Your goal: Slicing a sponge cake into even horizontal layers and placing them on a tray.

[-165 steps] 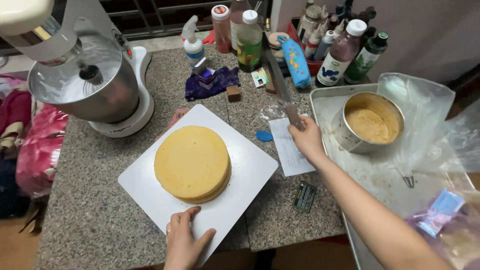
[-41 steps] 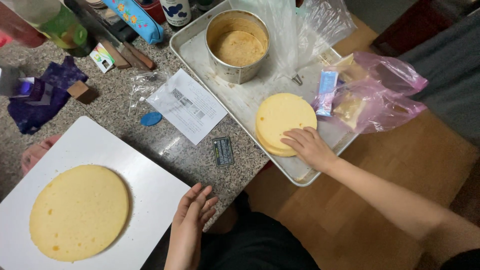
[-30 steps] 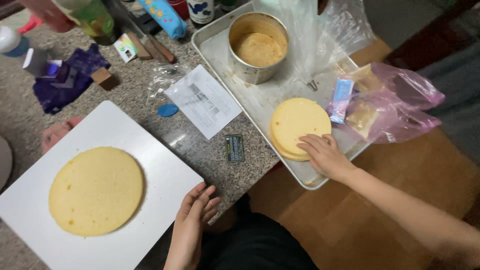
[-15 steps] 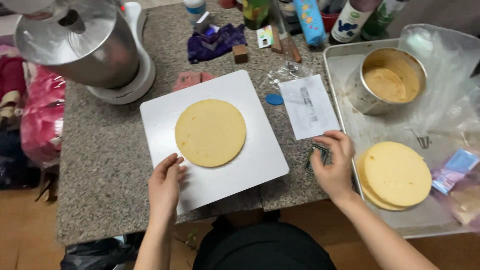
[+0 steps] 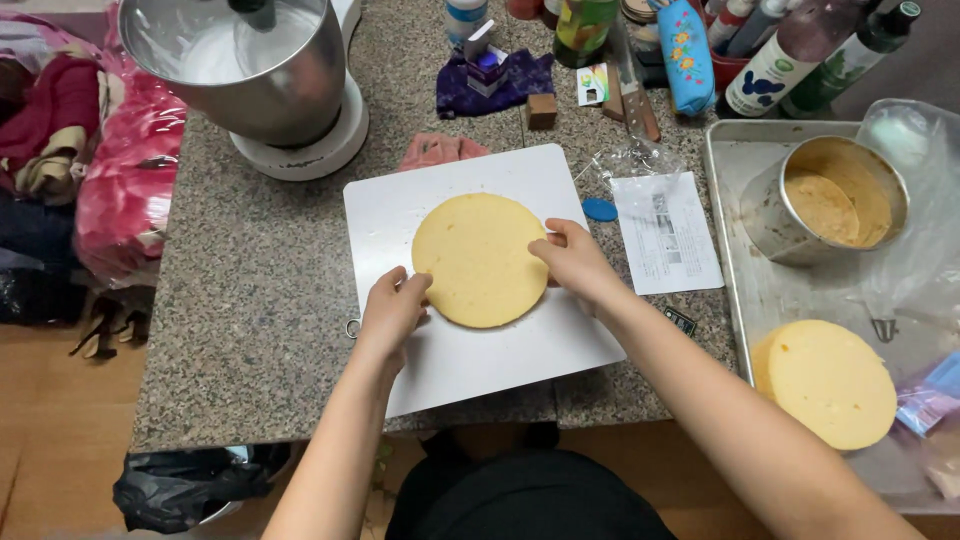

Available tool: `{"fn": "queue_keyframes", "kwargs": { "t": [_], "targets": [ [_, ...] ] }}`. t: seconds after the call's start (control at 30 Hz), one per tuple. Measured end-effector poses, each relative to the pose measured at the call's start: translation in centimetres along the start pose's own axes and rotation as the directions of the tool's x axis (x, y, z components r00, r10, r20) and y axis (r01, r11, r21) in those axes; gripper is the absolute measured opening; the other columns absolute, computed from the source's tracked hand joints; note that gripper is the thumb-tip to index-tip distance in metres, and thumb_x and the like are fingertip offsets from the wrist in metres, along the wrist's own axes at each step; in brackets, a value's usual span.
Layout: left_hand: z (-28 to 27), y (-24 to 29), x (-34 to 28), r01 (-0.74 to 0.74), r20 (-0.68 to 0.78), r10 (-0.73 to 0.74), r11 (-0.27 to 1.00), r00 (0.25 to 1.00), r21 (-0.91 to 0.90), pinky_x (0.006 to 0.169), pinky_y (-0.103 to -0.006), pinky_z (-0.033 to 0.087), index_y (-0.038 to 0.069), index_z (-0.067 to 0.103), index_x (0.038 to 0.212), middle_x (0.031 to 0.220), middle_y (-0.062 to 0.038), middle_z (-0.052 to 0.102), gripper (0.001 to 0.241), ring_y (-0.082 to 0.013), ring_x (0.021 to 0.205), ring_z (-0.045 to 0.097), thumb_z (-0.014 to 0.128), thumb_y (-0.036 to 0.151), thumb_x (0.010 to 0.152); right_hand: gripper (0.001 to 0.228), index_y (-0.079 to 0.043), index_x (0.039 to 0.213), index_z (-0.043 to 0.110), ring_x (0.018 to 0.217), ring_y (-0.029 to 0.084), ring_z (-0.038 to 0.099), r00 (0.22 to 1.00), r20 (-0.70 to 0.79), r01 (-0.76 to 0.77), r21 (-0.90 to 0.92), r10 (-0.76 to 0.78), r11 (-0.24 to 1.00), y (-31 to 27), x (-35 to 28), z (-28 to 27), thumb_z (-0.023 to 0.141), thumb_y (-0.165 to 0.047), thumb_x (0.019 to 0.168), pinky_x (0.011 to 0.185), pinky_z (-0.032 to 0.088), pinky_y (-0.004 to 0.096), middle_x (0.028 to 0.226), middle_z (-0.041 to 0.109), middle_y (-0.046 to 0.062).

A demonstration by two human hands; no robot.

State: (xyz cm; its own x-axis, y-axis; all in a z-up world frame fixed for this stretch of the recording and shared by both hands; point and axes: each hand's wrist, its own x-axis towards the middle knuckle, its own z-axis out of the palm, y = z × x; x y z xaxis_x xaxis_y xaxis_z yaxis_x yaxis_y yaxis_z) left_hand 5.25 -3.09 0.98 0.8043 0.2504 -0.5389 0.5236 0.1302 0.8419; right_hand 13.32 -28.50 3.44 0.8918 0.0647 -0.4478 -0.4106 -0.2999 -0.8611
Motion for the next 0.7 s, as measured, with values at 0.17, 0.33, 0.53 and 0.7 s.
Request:
{"fn": "queue_keyframes", "kwargs": {
  "t": [0.17,0.33,0.53,0.7],
  "targets": [
    [0.1,0.7,1.2,0.028,0.083,-0.032,0.999,0.996,0.044,0.075,-0.0300,0.050,-0.006,0.068,0.133,0.098,-0.007,0.067,0.056,-0.0153,0.086,0.058,0.070,0.029,0.089,0.058,0.000,0.141,0.057,0.082,0.019,0.061,0.990,0.062,-0.134,0.153,0.126,0.979,0.4,1.9,-0.4,0.067,-0.019,0.088,0.073,0.053,0.035,0.116,0.066,0.014],
    [1.1,1.5,0.7,-0.028,0.095,0.019,0.995,0.995,0.096,0.082,-0.0312,0.051,-0.004,0.064,0.131,0.104,-0.008,0.069,0.055,-0.0163,0.092,0.061,0.074,0.025,0.085,0.049,0.000,0.132,0.064,0.088,0.014,0.063,0.998,0.041,-0.055,0.014,0.054,0.998,-0.4,1.4,-0.3,0.072,-0.016,0.086,0.075,0.049,0.032,0.110,0.071,0.009],
    [2.0,1.9,0.3,-0.120,0.050,0.116,0.990,0.992,0.078,0.087,-0.0315,0.056,-0.005,0.051,0.132,0.112,-0.013,0.069,0.059,-0.0164,0.097,0.068,0.077,0.015,0.083,0.045,-0.001,0.125,0.061,0.100,0.015,0.068,0.989,0.049,0.145,-0.120,-0.140,0.982,-1.2,0.0,0.4,0.077,-0.014,0.085,0.086,0.055,0.028,0.109,0.072,0.008],
    [1.7,1.7,1.4,0.008,0.103,0.003,0.994,0.995,-0.109,0.067,-0.0284,0.055,-0.006,0.054,0.137,0.101,-0.014,0.073,0.058,-0.0174,0.078,0.068,0.072,0.010,0.084,0.053,0.000,0.131,0.055,0.085,0.017,0.072,0.996,0.086,-0.020,0.099,0.012,0.995,-2.0,0.3,0.4,0.075,-0.007,0.082,0.072,0.058,0.032,0.102,0.074,0.010]
  ]
}}
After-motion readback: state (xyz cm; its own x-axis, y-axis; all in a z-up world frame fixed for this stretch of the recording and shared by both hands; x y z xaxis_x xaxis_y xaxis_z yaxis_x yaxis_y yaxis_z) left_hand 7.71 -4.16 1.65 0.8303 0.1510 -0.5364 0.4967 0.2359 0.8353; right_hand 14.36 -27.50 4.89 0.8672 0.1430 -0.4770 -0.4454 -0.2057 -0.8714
